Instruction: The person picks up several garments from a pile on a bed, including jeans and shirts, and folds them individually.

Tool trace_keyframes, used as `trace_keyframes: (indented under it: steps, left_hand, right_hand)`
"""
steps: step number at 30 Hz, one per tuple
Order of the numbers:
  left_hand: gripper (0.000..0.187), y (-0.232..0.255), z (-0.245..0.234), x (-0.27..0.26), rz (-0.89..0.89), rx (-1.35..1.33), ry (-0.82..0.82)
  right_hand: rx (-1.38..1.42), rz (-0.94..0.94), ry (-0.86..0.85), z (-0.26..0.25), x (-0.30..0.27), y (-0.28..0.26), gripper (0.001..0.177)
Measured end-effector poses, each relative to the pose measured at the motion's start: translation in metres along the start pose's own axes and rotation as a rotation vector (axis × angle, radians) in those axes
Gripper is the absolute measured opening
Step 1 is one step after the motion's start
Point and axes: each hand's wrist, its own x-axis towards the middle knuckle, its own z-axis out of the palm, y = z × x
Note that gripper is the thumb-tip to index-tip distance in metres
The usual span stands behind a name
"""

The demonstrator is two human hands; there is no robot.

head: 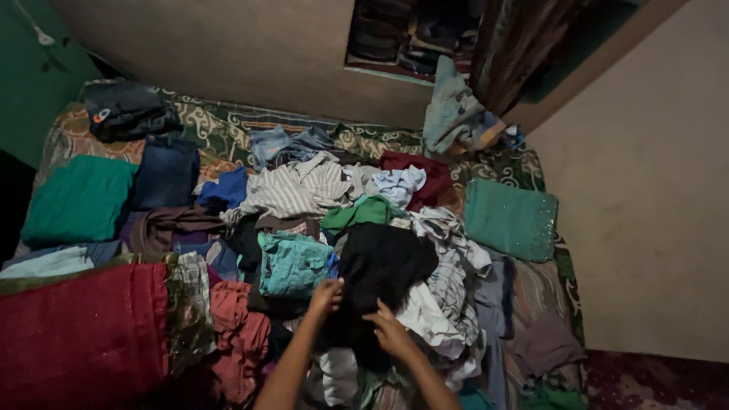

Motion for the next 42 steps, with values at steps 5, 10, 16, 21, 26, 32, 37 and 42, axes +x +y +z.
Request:
trace_keyframes:
  steps: [5,10,16,21,26,32,37,42]
  left_hand:
    - [0.071,-0.010,0.009,-0.016,0.294,0.790,0.387]
    - [0.082,-0.003,0.027,-0.030,-0.082,1.021,0.520]
    - [0.061,-0.007,0.010,-0.044,-0.213,1.006,0.512]
    - [0.055,-0.001,0.013,-0.039,0.396,0.803,0.382]
    - [0.049,0.018,0.039,-0.033,0.884,0.937,0.157]
    - [0.035,0.052,0.062,-0.063,0.971,1.166,-0.326]
    - [0.053,0.118,0.033,-0.066,1.076,1.015,-0.416]
    - [0.029,0.243,0.014,-0.078,1.144,1.117,-0.137]
  right_hand:
    - [-0.063,0.108,0.187,-0.017,-0.011,0.033,0.034]
    - [-0.158,0.164,0.267,-0.035,-0.016,0.044,0.018]
    - [-0.135,0.162,0.202,-0.043,-0.020,0.046,0.017]
    - [-0.220,-0.005,0.334,-0.064,0.013,0.010,0.054]
    - [-0.385,-0.181,0.194,-0.094,0.069,-0.060,0.083]
    - [-0.851,-0.501,-0.139,-0.105,0.121,-0.070,0.044]
    - [-1.000,-0.371,-0.356,-0.158,0.132,-0.054,0.063]
    - [-0.766,-0.509,0.004,-0.219,0.134,-0.067,0.056]
